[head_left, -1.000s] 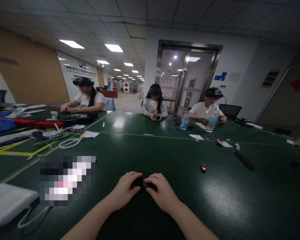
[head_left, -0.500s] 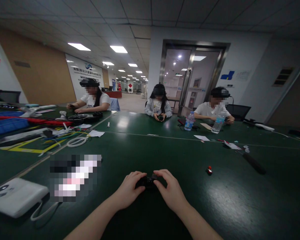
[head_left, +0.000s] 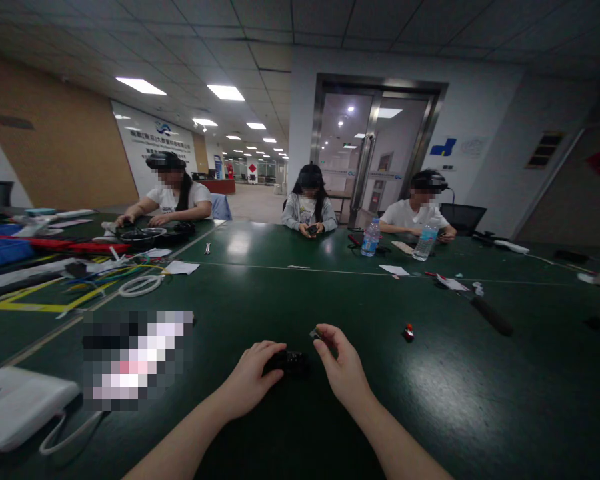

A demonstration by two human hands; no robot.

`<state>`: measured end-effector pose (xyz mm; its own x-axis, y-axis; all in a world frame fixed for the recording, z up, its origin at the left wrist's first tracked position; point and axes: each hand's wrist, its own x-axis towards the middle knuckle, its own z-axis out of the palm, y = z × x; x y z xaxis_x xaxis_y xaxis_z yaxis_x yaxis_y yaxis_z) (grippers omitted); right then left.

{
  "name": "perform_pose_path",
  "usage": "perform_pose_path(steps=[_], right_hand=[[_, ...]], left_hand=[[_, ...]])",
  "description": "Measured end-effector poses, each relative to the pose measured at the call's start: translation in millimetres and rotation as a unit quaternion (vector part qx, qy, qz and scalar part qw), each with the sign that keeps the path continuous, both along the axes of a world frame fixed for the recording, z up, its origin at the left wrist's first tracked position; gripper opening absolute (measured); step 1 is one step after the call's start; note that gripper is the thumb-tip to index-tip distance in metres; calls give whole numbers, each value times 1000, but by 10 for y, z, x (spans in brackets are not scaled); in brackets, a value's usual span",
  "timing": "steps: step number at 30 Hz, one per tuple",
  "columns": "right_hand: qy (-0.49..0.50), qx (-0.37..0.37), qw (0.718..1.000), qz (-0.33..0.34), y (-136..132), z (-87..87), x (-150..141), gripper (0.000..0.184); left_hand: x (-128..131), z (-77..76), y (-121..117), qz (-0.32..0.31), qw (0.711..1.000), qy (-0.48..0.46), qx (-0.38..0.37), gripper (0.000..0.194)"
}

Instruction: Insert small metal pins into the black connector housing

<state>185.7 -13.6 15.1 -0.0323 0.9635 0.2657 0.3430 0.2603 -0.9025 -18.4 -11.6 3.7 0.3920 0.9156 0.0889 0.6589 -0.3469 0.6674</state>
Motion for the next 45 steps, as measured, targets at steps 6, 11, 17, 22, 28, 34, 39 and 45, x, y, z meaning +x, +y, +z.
perform_pose_path(steps=[6, 11, 17, 22, 28, 34, 39, 45], right_hand=[[34, 9, 999, -37, 42, -61, 15, 31], [68, 6, 996, -60, 106, -141, 55, 34], [77, -12, 995, -62, 87, -127, 61, 33], [63, -11, 995, -75, 81, -111, 65, 33], [56, -32, 994, -90, 100, -124, 87, 35], [69, -46, 992, -95, 104, -127, 87, 38], [77, -49, 991, -95, 108, -136, 93, 39], [90, -51, 990, -98, 141, -179, 110, 38]], left_hand=[[-7, 17, -5, 0, 1000, -3, -14, 43], [-14, -10, 14, 1, 1000, 1, -9, 43], [-15, -20, 21, 1, 1000, -1, 0, 43], [2, -2, 11, 0, 1000, 6, 1, 42], [10, 27, -5, 3, 1000, 1, -2, 42], [4, 37, -9, 2, 1000, 0, -11, 43], [-23, -55, 17, 2, 1000, -12, -2, 43], [-11, -24, 14, 0, 1000, -8, -8, 42]])
